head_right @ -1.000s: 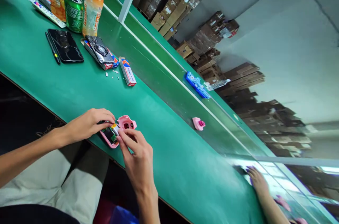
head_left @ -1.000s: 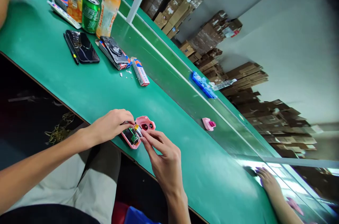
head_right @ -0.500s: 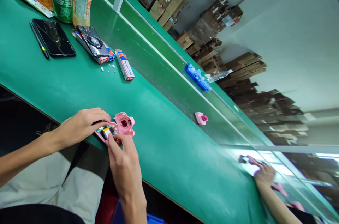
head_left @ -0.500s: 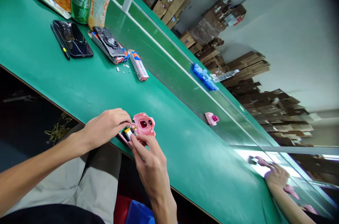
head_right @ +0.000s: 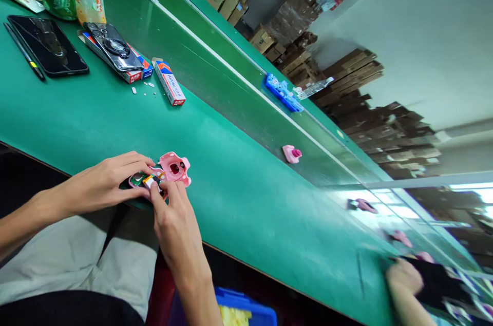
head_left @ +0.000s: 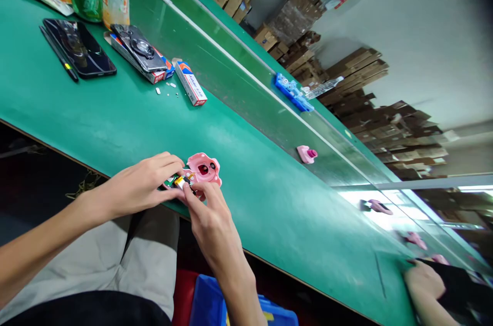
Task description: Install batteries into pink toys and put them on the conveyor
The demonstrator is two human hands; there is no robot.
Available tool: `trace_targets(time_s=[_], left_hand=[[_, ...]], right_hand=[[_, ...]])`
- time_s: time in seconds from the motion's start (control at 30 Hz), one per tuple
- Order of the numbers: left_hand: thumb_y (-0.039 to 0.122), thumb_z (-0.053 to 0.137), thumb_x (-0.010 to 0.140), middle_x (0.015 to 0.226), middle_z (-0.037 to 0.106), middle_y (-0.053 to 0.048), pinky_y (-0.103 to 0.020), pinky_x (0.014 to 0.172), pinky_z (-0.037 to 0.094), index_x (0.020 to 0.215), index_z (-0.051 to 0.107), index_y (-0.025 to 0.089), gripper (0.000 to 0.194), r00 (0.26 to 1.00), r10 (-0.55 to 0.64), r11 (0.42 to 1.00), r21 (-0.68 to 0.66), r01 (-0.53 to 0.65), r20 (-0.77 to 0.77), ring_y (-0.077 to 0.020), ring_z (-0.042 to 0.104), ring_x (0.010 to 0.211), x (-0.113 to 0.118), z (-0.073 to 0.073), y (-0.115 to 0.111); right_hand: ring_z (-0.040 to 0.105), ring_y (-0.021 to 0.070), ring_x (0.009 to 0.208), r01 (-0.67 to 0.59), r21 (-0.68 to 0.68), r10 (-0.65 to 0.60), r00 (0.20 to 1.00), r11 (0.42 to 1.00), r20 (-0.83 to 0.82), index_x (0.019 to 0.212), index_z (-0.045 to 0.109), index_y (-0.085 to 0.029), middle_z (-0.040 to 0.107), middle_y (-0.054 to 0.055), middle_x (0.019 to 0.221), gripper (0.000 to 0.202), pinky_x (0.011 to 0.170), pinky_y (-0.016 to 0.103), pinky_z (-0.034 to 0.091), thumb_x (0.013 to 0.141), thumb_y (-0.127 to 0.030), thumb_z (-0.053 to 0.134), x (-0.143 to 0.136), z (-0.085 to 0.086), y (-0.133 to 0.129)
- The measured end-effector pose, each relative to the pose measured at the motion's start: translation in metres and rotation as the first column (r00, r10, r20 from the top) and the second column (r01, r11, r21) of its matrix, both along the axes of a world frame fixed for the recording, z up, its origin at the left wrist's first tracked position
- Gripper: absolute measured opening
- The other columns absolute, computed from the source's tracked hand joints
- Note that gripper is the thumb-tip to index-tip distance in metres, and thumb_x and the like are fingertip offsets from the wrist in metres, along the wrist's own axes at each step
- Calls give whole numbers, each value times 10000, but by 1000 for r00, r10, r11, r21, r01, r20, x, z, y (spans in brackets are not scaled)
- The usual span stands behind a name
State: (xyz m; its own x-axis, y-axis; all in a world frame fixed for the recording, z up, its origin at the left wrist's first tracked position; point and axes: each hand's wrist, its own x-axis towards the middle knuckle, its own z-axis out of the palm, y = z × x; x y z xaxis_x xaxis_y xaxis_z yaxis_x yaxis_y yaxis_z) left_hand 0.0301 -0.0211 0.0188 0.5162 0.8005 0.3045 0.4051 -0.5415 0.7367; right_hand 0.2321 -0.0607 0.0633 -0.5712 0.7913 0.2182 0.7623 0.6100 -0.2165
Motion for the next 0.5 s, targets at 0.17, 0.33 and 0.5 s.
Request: trace_targets(time_s=[0.17, 0.33, 0.5], left_hand=[[264, 597, 989, 1314, 599, -66, -333, 1021, 478, 1283, 556, 239, 298, 994, -108, 994, -15, 107, -19, -224, 567, 1231, -10, 0, 2], [279, 582, 997, 1303, 600, -74, -336, 1004, 494, 1246, 590, 214, 257, 996, -93, 994, 48, 93, -12, -226, 582, 1207, -10, -2, 2], [346, 578, 998, 1268, 614, -79, -362, 976, 516, 1260, 609, 214, 295, 998, -69, 996, 51, 68, 5, -239, 600, 1181, -10, -3, 1]], right_hand=[[538, 295, 1147, 1, 13, -2, 996, 1000, 87, 1345, 590, -124, 614, 173, 1287, 362, 997, 483, 546, 992, -150, 514, -1, 1, -7], [522, 281, 1201, 25, 177, -26, 1000, 984, 4, 1444, 526, -184, 661, 70, 1350, 467, 895, 443, 538, 992, -78, 476, -2, -24, -12], [553, 195, 810, 236, 341, -160, 959, 910, -235, 1222, 694, -224, 763, 19, 1138, 291, 721, 354, 508, 942, -151, 666, -10, -48, -20]])
